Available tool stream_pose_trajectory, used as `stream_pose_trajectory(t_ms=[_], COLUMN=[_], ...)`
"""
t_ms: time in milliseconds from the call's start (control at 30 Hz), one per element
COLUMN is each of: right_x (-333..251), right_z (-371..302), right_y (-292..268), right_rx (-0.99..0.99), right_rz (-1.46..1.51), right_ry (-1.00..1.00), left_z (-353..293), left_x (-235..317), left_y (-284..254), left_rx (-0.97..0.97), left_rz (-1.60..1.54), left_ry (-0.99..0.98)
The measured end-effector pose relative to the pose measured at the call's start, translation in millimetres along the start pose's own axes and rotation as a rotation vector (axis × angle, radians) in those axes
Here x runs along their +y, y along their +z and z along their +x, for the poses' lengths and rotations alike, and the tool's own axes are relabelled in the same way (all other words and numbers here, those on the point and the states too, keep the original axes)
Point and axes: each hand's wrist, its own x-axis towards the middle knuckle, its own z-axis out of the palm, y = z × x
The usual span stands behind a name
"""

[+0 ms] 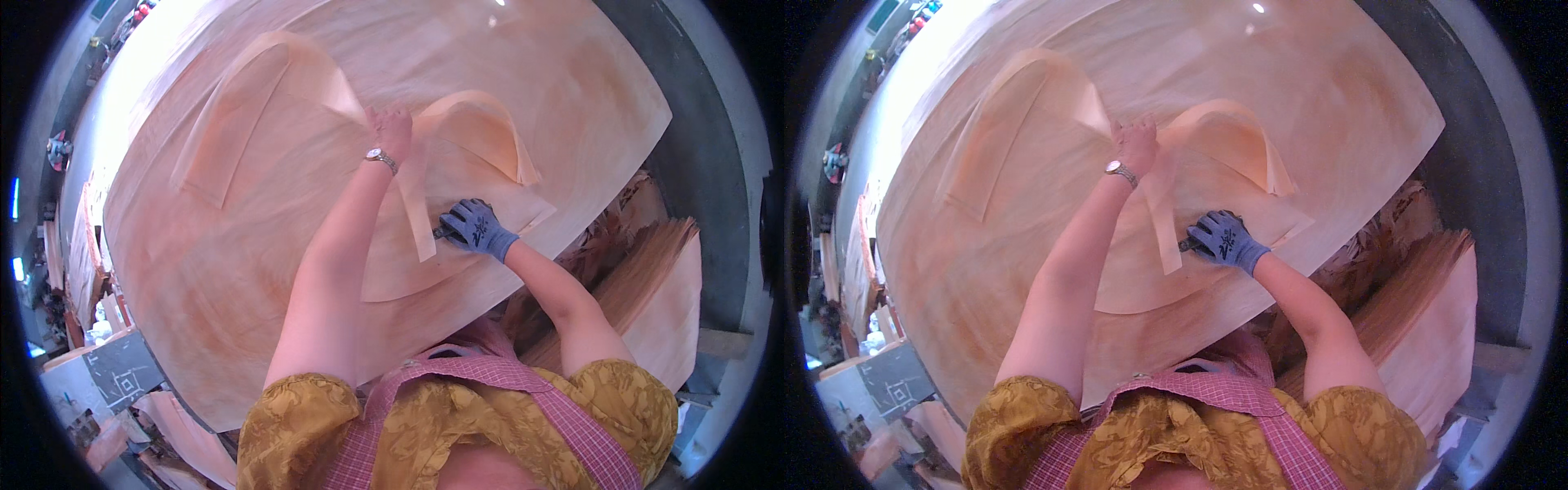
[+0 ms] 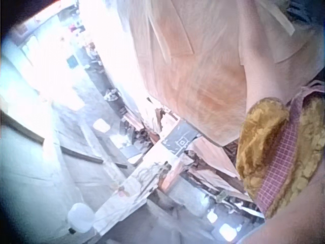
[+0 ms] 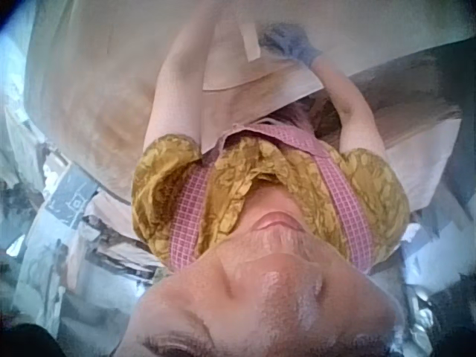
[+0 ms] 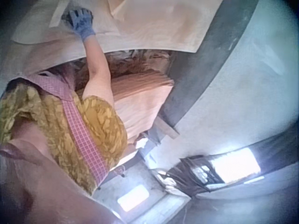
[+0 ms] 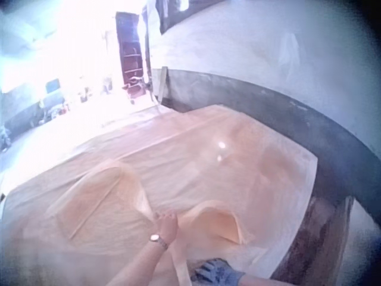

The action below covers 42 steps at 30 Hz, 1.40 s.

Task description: The person organizes and stacks large thin wood veneer sheets, then uses a knife and tape to repair or reinforce sections of a veneer sheet.

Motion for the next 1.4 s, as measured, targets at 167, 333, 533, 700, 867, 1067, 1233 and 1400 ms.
stream_pose_trajectory(t_ms=[167,333,533,700,867,1067,1233,1400], right_x=[-1,-5,-12,-14,-23,-67,-89,-186], right_z=[5,-2,0,3,8,35,24,-16], right_y=[0,-3,-5,-8,-15,-21,-27,23], right_rx=[0.025,0.082,0.046,0.078,-0.052,-0.152,0.087,0.556], right_rz=[0.063,0.054,0.008,-0.010,-0.002,0.083,0.036,0.128], right_ry=[-0.020,0.000,0.018,-0.020,0.061,0.141,0.389,0.511], left_z=[5,-92,-300,-394,-511,-713,-841,-946], left_x=[-97,-263,-385,-377,-332,-419,-505,-635], left_y=[-26,-134,-170,-124,-103,-86,-134,-194], left_rx=[0.339,0.450,0.353,0.670,0.337,0.751,1.255,1.683], left_rz=[-0.097,0.294,0.074,0.068,-0.180,-0.749,-0.938,-0.881], left_ry=[0.016,-0.395,-1.135,-1.016,-0.872,-0.973,-1.040,-0.850])
